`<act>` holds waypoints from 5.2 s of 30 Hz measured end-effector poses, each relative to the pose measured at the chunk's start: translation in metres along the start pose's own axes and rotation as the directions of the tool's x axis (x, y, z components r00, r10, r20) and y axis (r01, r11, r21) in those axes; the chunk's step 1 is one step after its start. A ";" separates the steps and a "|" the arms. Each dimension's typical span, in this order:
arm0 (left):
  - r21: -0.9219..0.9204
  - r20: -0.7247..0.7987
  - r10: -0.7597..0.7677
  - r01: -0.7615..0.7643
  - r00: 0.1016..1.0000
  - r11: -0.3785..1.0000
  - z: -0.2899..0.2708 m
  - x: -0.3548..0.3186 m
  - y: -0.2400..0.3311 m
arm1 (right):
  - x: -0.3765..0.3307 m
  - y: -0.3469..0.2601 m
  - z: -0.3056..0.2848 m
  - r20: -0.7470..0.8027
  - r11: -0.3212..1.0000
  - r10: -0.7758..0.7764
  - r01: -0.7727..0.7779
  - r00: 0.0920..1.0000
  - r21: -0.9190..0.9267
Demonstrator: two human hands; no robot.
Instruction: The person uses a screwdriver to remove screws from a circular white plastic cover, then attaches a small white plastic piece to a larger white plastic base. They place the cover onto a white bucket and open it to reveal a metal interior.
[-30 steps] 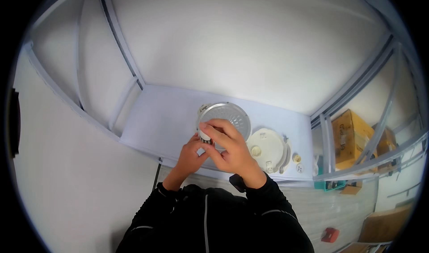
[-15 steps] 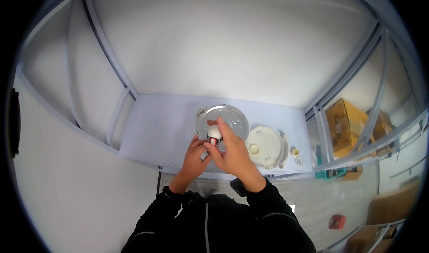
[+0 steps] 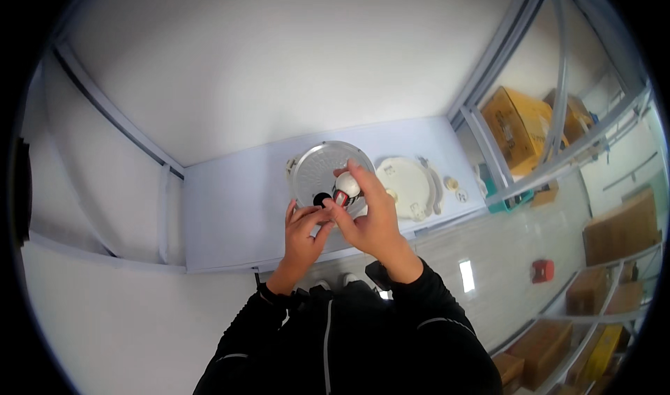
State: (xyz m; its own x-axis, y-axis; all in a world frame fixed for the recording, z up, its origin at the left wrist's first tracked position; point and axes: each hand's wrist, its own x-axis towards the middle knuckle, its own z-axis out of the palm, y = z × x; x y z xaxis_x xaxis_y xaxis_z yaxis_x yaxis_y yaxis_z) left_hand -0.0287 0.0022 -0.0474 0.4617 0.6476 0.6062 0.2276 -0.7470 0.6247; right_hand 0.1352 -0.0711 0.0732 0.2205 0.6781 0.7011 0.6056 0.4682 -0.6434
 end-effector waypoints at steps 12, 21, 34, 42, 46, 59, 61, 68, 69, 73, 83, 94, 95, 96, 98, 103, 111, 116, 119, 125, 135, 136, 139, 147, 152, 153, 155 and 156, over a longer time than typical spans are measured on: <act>-0.066 0.075 0.114 -0.109 0.991 0.992 -0.033 0.019 -0.006 | -0.018 -0.017 -0.007 -0.234 0.998 -0.058 0.049 0.970 -0.044; 0.042 0.272 0.159 -0.177 0.949 0.983 -0.065 0.050 -0.053 | -0.034 -0.021 0.002 -0.302 0.997 -0.054 0.032 0.952 -0.077; 0.137 0.172 0.248 -0.273 0.953 0.952 -0.052 0.029 -0.031 | -0.038 -0.032 0.013 -0.286 0.992 -0.078 0.046 0.955 -0.117; 0.248 0.067 0.111 -0.124 0.992 0.961 -0.042 0.034 -0.004 | -0.054 -0.037 0.011 -0.283 0.992 -0.060 0.026 0.957 -0.123; 0.223 0.193 0.030 -0.074 0.981 0.972 -0.049 0.047 -0.006 | -0.067 -0.032 0.007 -0.317 0.991 -0.039 -0.004 0.948 -0.133; 0.218 0.318 -0.068 -0.003 0.946 0.976 -0.042 0.061 -0.017 | -0.086 -0.037 -0.014 -0.381 0.985 0.008 -0.072 0.925 -0.155; 0.159 0.277 -0.025 -0.020 0.961 0.987 -0.040 0.058 -0.019 | -0.089 -0.037 -0.013 -0.378 0.989 0.011 -0.067 0.926 -0.134; -0.225 0.199 -0.112 0.156 0.974 0.962 -0.047 0.039 -0.002 | -0.082 -0.042 -0.005 -0.419 0.999 0.004 -0.017 0.908 -0.027; -0.286 0.230 -0.120 0.185 0.966 0.940 -0.050 0.035 0.000 | -0.082 -0.042 -0.003 -0.454 0.999 0.028 -0.011 0.891 0.038; -0.509 0.315 -0.152 0.302 0.937 0.806 -0.059 0.026 0.003 | -0.073 -0.051 0.001 -0.544 0.983 0.093 0.011 0.834 0.185; -0.700 0.342 -0.215 0.401 0.915 0.591 -0.072 0.015 -0.010 | -0.060 -0.053 0.017 -0.490 0.969 0.091 0.035 0.867 0.243; -0.748 0.416 -0.126 0.418 0.900 0.516 -0.073 0.013 -0.023 | -0.057 -0.045 0.031 -0.417 0.964 0.089 0.027 0.904 0.263; -0.758 0.413 -0.130 0.419 0.902 0.501 -0.074 0.013 -0.023 | -0.054 -0.047 0.030 -0.412 0.967 0.095 0.015 0.906 0.256; -0.763 0.410 -0.129 0.417 0.903 0.494 -0.075 0.013 -0.022 | -0.052 -0.048 0.030 -0.406 0.969 0.100 0.004 0.908 0.249; -0.774 0.406 -0.128 0.415 0.905 0.478 -0.076 0.015 -0.020 | -0.048 -0.048 0.029 -0.415 0.963 0.112 0.005 0.903 0.271; -0.742 0.406 -0.172 0.434 0.897 0.510 -0.081 0.019 -0.017 | -0.041 -0.051 0.029 -0.400 0.952 0.140 -0.013 0.906 0.305; -0.717 0.359 -0.176 0.391 0.917 0.577 -0.086 0.020 -0.021 | -0.035 -0.047 0.032 -0.347 0.957 0.099 0.006 0.933 0.291; -0.708 0.313 -0.151 0.336 0.938 0.621 -0.087 0.022 -0.021 | -0.034 -0.048 0.035 -0.329 0.950 0.094 0.014 0.940 0.311; -0.681 0.313 -0.175 0.349 0.933 0.643 -0.088 0.019 -0.023 | -0.035 -0.046 0.037 -0.347 0.955 0.061 0.047 0.936 0.293; -0.695 0.299 -0.184 0.346 0.936 0.631 -0.085 0.016 -0.022 | -0.039 -0.043 0.041 -0.385 0.953 0.084 0.039 0.919 0.301; -0.679 0.322 -0.150 0.339 0.935 0.652 -0.096 0.012 -0.024 | -0.041 -0.053 0.045 -0.391 0.946 0.110 0.025 0.914 0.324; -0.676 0.329 -0.162 0.352 0.930 0.647 -0.099 0.014 -0.022 | -0.039 -0.056 0.047 -0.386 0.944 0.118 0.017 0.915 0.331; -0.701 0.256 -0.145 0.287 0.956 0.653 -0.100 0.017 -0.020 | -0.031 -0.063 0.048 -0.363 0.942 0.151 -0.022 0.920 0.336; -0.420 0.103 0.126 -0.072 0.987 0.904 -0.103 0.029 -0.012 | -0.021 -0.061 0.042 -0.439 0.942 0.311 -0.212 0.843 0.260; -0.299 0.222 0.194 -0.123 0.956 0.946 -0.089 0.031 -0.017 | -0.019 -0.060 0.042 -0.345 0.976 0.215 -0.191 0.914 0.103; -0.268 0.233 0.187 -0.122 0.954 0.956 -0.087 0.032 -0.015 | -0.018 -0.061 0.042 -0.320 0.979 0.205 -0.189 0.925 0.082; -0.205 0.257 0.173 -0.122 0.951 0.971 -0.085 0.033 -0.011 | -0.021 -0.056 0.043 -0.327 0.975 0.221 -0.205 0.919 0.085; -0.181 0.254 0.162 -0.117 0.953 0.976 -0.085 0.034 -0.010 | -0.022 -0.053 0.044 -0.331 0.973 0.229 -0.212 0.915 0.088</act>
State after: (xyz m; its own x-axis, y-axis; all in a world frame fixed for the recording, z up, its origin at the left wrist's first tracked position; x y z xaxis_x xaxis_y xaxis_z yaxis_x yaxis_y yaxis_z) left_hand -0.0880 0.0444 0.0085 0.6951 0.4583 0.5539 0.0125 -0.7780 0.6281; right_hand 0.0646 -0.0865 0.0784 0.5937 0.5408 0.5959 0.4757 0.3613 -0.8019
